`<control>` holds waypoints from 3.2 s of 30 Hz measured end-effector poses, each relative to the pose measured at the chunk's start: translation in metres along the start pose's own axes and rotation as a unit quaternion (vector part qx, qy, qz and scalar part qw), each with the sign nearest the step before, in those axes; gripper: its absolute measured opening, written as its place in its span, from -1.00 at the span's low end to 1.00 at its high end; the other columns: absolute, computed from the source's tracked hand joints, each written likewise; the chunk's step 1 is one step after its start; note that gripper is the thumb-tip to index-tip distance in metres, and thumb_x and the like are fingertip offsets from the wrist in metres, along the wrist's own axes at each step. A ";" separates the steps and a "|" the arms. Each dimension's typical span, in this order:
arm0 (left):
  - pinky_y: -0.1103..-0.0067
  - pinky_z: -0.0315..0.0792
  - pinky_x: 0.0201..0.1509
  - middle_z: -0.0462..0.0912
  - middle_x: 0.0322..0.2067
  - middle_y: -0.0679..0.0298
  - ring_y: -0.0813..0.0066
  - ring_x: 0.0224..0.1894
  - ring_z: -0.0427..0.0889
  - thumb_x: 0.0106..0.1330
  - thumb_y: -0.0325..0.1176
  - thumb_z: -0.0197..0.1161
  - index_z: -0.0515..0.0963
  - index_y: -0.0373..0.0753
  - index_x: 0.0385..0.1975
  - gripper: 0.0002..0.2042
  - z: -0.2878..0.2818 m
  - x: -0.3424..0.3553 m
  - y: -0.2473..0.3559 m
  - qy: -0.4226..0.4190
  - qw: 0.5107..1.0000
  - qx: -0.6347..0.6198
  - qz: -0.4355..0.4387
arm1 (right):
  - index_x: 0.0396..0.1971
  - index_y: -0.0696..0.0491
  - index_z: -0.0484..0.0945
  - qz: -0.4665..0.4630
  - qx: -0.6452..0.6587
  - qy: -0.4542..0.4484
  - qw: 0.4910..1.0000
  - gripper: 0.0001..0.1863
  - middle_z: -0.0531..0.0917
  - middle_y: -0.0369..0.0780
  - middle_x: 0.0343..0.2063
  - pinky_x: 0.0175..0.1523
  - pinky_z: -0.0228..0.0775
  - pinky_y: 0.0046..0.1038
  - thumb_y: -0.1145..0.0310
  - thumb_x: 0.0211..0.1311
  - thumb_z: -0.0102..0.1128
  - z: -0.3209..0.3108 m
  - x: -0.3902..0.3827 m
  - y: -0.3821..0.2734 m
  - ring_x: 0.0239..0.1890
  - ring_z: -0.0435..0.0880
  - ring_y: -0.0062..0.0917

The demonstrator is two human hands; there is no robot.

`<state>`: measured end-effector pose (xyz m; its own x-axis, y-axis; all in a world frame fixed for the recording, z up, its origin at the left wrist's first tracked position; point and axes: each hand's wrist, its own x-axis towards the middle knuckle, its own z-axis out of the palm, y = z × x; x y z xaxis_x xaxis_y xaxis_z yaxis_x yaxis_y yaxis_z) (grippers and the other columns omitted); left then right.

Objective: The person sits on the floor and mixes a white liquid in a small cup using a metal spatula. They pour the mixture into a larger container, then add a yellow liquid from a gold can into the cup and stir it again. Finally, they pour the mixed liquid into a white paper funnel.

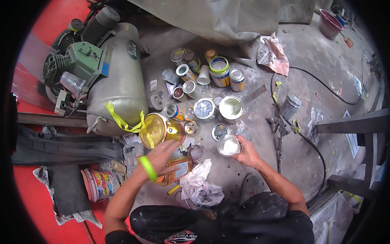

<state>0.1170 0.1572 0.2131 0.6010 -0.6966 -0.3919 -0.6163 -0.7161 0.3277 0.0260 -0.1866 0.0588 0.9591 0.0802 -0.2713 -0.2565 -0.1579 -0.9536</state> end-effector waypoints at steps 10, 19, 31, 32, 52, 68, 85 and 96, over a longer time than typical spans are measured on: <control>-0.02 0.46 0.31 0.19 0.48 -0.12 -0.27 0.42 0.36 0.43 -0.18 0.20 0.29 -0.08 0.46 -0.40 0.148 0.112 0.002 -0.162 0.964 0.205 -0.050 | 0.18 0.12 0.46 -0.034 0.051 0.025 0.998 -0.29 0.69 -0.20 0.01 0.24 0.48 -0.40 0.44 0.01 0.63 -0.005 -0.003 -0.001 0.09 0.65 -0.48; 0.19 0.56 0.09 0.50 -0.01 -0.01 -0.07 0.08 0.59 0.07 -0.30 0.54 0.40 -0.23 0.13 -0.38 0.019 0.039 0.019 0.108 0.994 0.030 -0.004 | 0.10 0.13 0.49 -0.052 -0.036 0.057 0.996 -0.37 0.70 -0.21 -0.04 0.17 0.50 -0.42 0.48 0.01 0.63 -0.019 -0.010 -0.010 0.02 0.66 -0.51; 0.25 0.50 0.30 0.56 0.22 -0.08 -0.06 0.24 0.58 -0.17 -0.13 0.70 0.44 -0.24 0.25 -0.11 -0.117 -0.194 -0.172 0.173 0.769 0.031 -0.615 | 0.06 0.15 0.51 -0.061 -0.069 0.057 0.994 -0.39 0.72 -0.16 -0.07 0.15 0.50 -0.39 0.43 -0.01 0.62 -0.020 -0.005 -0.026 0.00 0.69 -0.45; 0.25 0.50 0.31 0.52 0.26 -0.10 -0.07 0.27 0.56 -0.16 -0.11 0.71 0.41 -0.24 0.29 -0.07 -0.112 -0.193 -0.191 0.193 0.749 0.028 -0.633 | 0.06 0.15 0.51 -0.053 -0.066 0.058 0.995 -0.39 0.72 -0.16 -0.07 0.15 0.50 -0.40 0.43 -0.01 0.62 -0.021 -0.007 -0.025 0.00 0.68 -0.46; 0.32 0.40 0.40 0.62 0.19 -0.08 -0.02 0.28 0.57 0.13 -0.41 0.39 0.47 -0.24 0.29 -0.37 0.073 -0.236 -0.242 0.304 0.818 -0.162 -0.462 | 0.08 0.15 0.52 0.002 -0.106 0.010 0.994 -0.39 0.73 -0.16 -0.07 0.17 0.50 -0.38 0.42 0.01 0.62 -0.011 -0.018 -0.030 0.01 0.68 -0.48; 0.28 0.29 0.49 0.38 0.37 0.13 0.27 0.38 0.39 -0.32 -0.28 0.83 -0.25 -0.25 0.59 0.49 0.098 -0.130 -0.126 0.081 0.881 -0.450 -0.120 | 0.13 0.10 0.48 -0.002 -0.119 -0.065 0.991 -0.34 0.72 -0.16 -0.04 0.18 0.52 -0.38 0.34 0.04 0.63 0.012 -0.011 -0.021 0.06 0.68 -0.48; 0.25 0.31 0.44 0.44 0.23 -0.06 -0.04 0.31 0.46 -0.34 -0.18 0.80 0.08 -0.37 0.42 0.26 0.031 -0.037 -0.070 0.040 0.971 -0.235 0.028 | 0.20 0.10 0.43 -0.050 -0.171 -0.106 0.978 -0.31 0.60 0.02 0.11 0.28 0.44 -0.17 0.42 -0.01 0.44 0.025 -0.005 0.039 0.21 0.58 -0.07; 0.21 0.35 0.35 0.45 0.13 -0.08 -0.11 0.22 0.46 -0.34 -0.16 0.76 0.16 -0.38 0.35 0.18 0.010 0.025 -0.033 0.009 0.979 -0.185 0.080 | 0.26 0.05 0.42 -0.066 -0.202 -0.132 0.968 -0.27 0.56 0.04 0.17 0.38 0.33 -0.10 0.54 -0.02 0.37 0.003 0.000 0.033 0.30 0.47 0.00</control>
<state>0.1468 0.1637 0.1836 0.5228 -0.7993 -0.2963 -0.4784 -0.5628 0.6741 0.0175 -0.1890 0.0272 0.9027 0.3666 -0.2252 -0.0148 -0.4967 -0.8678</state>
